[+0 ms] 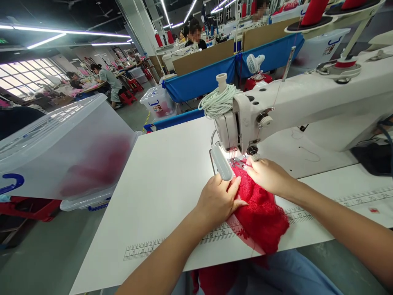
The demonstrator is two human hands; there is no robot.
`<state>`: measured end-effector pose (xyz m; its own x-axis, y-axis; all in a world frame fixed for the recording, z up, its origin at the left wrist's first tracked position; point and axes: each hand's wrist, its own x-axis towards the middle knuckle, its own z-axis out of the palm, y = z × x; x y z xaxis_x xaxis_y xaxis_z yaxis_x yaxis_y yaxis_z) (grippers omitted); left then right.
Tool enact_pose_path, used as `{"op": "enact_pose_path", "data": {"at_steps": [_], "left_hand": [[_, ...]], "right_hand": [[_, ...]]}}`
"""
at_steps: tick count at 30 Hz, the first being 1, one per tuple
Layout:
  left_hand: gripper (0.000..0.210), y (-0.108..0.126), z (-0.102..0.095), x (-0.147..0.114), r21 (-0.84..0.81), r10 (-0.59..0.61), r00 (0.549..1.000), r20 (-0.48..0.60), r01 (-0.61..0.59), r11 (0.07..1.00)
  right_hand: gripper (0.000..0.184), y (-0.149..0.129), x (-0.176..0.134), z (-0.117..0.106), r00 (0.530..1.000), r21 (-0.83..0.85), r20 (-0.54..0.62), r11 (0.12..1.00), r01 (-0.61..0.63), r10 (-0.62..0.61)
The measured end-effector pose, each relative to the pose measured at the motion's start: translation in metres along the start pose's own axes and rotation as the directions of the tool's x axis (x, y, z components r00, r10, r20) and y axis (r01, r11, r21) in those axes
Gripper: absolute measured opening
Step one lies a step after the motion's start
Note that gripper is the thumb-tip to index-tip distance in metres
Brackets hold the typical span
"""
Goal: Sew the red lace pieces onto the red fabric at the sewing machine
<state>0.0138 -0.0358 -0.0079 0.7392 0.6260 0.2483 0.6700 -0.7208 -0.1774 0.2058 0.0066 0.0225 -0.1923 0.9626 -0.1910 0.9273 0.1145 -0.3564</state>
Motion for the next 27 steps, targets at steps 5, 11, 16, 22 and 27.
{"op": "enact_pose_path", "data": {"at_steps": [5, 11, 16, 22, 27], "left_hand": [[0.071, 0.001, -0.001, 0.001, 0.001, 0.0, 1.0, -0.021, 0.0, 1.0], [0.071, 0.0, -0.002, 0.001, -0.001, -0.002, 1.0, -0.014, 0.002, 1.0], [0.069, 0.0, -0.001, 0.001, -0.002, 0.008, 1.0, -0.026, -0.008, 1.0], [0.068, -0.001, 0.001, 0.0, -0.011, 0.011, 1.0, 0.009, -0.01, 1.0], [0.066, -0.002, 0.002, -0.001, -0.005, 0.012, 0.999, 0.047, -0.012, 1.0]], "right_hand": [[0.023, -0.002, 0.0, 0.007, 1.0, -0.005, -0.027, 1.0, -0.011, 0.011], [0.024, -0.006, -0.003, 0.015, 0.996, -0.033, -0.07, 0.998, -0.056, 0.054], [0.029, -0.004, -0.001, 0.018, 0.991, -0.073, -0.103, 0.993, -0.093, 0.085], [0.024, 0.002, -0.01, -0.001, 0.99, -0.125, -0.1, 0.986, -0.112, 0.1], [0.017, 0.035, -0.027, -0.018, 0.974, -0.399, -0.187, 0.895, -0.197, 0.131]]}}
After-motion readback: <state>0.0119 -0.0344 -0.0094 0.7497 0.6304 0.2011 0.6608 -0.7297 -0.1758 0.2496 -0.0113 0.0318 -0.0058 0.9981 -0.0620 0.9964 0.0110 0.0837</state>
